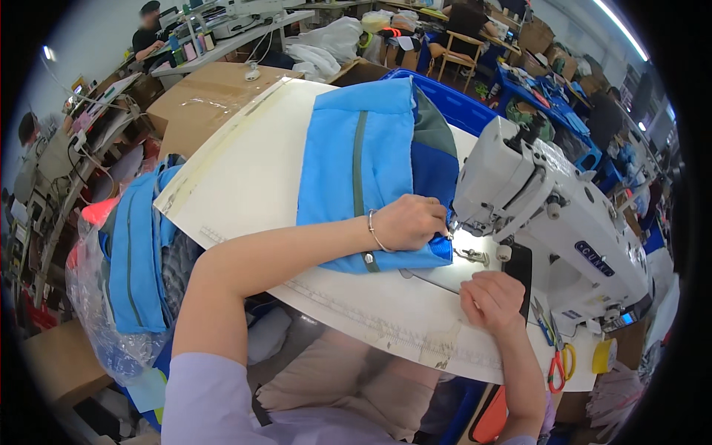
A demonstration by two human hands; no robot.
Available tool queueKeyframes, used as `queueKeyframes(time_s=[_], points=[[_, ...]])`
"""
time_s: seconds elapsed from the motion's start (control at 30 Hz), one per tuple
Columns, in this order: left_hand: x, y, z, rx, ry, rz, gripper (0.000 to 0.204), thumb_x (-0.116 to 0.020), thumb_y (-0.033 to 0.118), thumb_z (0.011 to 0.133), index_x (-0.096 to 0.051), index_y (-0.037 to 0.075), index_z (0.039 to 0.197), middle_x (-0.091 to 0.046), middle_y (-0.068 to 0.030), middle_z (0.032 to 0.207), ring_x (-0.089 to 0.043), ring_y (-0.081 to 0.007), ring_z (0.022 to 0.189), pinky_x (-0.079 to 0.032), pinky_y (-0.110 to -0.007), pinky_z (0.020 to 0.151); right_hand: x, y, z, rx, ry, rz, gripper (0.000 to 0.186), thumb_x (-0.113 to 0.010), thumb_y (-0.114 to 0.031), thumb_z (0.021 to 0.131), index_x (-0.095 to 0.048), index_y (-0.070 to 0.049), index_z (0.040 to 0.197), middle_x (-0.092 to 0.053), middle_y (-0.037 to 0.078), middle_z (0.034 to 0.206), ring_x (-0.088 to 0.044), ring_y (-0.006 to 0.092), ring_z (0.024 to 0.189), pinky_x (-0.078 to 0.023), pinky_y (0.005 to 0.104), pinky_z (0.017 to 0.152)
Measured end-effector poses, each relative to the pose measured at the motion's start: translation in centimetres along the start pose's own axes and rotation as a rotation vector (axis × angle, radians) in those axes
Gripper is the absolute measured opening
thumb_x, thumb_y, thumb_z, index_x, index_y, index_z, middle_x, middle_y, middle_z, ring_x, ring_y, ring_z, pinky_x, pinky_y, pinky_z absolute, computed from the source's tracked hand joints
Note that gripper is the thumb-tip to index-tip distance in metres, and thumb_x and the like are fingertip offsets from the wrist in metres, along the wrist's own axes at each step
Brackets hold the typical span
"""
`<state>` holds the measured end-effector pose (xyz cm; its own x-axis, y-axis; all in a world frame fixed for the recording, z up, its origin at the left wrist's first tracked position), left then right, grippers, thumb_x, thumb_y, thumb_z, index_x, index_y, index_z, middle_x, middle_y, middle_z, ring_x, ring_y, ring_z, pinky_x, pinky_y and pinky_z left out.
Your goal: The person sews a blue and green fabric bag using a sewing machine. They align the edges, guide the fabric under the needle, and stitch along the seams, periodically adjusting the bag's position to continue sewing different sections.
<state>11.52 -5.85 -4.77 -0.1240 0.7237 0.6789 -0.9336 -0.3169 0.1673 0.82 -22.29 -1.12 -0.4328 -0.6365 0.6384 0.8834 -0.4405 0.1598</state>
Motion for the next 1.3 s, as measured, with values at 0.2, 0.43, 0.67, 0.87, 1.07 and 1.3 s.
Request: queueKeyframes(time_s=[0.2, 0.43, 0.67, 0.87, 1.07, 1.3], points=[[3.3, -0.3, -3.1, 0.114, -0.126, -0.081, 0.018, -0.068, -0.001, 0.076, -0.076, 0.007, 0.091, -0.07, -0.0045, 0.092, -0.067, -0.0247, 0.087, -0.057, -0.038, 0.074, 0.2, -0.7, -0.2, 0.01, -0.047, -0.001, 0.017, -0.081, -0.006, 0.071, -0.071, -0.007, 0.085, -0.065, 0.003, 0.072, -0.068, 0.0201, 0.068, -0.055, 0.0294, 0.06], [10.9, 7.4, -9.3, 0.198, -0.344, -0.211, 0.02, -0.071, 0.002, 0.078, -0.076, 0.008, 0.097, -0.072, -0.0061, 0.098, -0.069, -0.026, 0.087, -0.056, -0.038, 0.077, 0.1, -0.4, -0.9, -0.002, -0.042, 0.003, 0.018, -0.082, -0.007, 0.073, -0.069, -0.008, 0.085, -0.06, 0.002, 0.069, -0.065, 0.0194, 0.065, -0.052, 0.0306, 0.055], [15.3, 15.9, -11.2, 0.184, -0.508, 0.073, 0.051, -0.077, 0.032, 0.084, -0.067, 0.009, 0.128, -0.063, -0.0124, 0.138, -0.056, -0.0305, 0.131, -0.036, -0.056, 0.117, 1.9, -6.5, -1.0, -0.078, -0.014, 0.013, 0.017, -0.081, -0.009, 0.076, -0.07, -0.006, 0.089, -0.064, 0.004, 0.075, -0.066, 0.0222, 0.067, -0.052, 0.0308, 0.055], [16.2, 14.4, -16.2, 0.452, -0.564, 0.379, 0.055, -0.075, 0.031, 0.085, -0.063, 0.016, 0.137, -0.054, -0.0142, 0.148, -0.048, -0.0344, 0.14, -0.029, -0.059, 0.121, 1.1, -15.0, -7.5, -0.38, -0.102, -0.166, 0.028, -0.077, -0.009, 0.076, -0.075, -0.011, 0.104, -0.07, 0.008, 0.113, -0.069, 0.025, 0.106, -0.053, 0.0383, 0.093], [24.3, 6.0, -17.2, 1.213, 0.52, -0.515, 0.041, -0.067, 0.03, 0.101, -0.069, -0.008, 0.117, -0.075, -0.0105, 0.105, -0.071, -0.0182, 0.097, -0.057, -0.033, 0.085, -1.3, -15.5, -10.1, -0.336, 0.068, -0.27, 0.02, -0.076, -0.013, 0.075, -0.077, -0.016, 0.095, -0.066, 0.008, 0.123, -0.065, 0.027, 0.117, -0.038, 0.0443, 0.108], [33.0, 8.8, -15.0, 1.083, 0.818, -0.77, 0.051, -0.067, 0.035, 0.097, -0.062, -0.006, 0.126, -0.073, -0.0181, 0.115, -0.074, -0.0268, 0.097, -0.06, -0.038, 0.087, -1.4, -16.2, -9.8, -0.406, 0.055, -0.238, 0.021, -0.075, -0.01, 0.071, -0.076, -0.016, 0.092, -0.065, 0.01, 0.125, -0.062, 0.0294, 0.123, -0.037, 0.0477, 0.11]])
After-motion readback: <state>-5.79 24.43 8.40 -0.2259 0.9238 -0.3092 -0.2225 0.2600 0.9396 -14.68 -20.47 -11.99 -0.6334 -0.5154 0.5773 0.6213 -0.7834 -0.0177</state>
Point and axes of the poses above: each hand's wrist, its own z-axis towards the middle knuckle, its own x-axis out of the back of the hand, y = z × x, the point moved 7 cm from there along z, towards the middle knuckle
